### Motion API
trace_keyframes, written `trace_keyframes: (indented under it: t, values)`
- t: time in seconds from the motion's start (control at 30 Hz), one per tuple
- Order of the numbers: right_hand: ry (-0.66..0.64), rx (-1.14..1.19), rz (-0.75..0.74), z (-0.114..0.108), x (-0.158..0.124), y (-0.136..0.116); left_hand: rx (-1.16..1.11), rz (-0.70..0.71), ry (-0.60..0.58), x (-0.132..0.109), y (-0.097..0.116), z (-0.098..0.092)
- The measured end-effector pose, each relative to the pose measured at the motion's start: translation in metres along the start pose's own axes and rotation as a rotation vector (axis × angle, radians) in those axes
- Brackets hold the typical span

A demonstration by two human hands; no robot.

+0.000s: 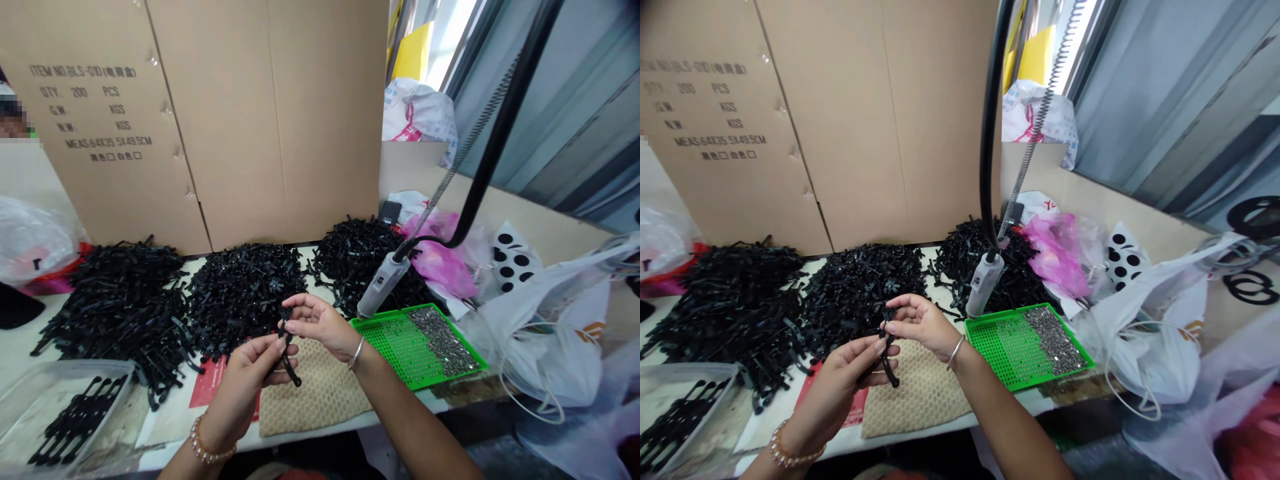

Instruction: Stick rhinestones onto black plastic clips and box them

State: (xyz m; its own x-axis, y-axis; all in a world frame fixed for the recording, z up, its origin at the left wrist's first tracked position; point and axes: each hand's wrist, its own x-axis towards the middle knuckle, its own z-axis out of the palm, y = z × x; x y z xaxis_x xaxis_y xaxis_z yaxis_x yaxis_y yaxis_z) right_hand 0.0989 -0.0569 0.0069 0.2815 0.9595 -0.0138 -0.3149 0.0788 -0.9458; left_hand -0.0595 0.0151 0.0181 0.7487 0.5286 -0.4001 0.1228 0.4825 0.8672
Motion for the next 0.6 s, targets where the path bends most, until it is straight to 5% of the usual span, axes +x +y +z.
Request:
trace_keyframes:
  t: [0.6]
  values:
    - [0.08,-0.024,-0.04,0.006,0.003,0.014,-0.058,-0.045,0.031,0.001,0.003,0.0]
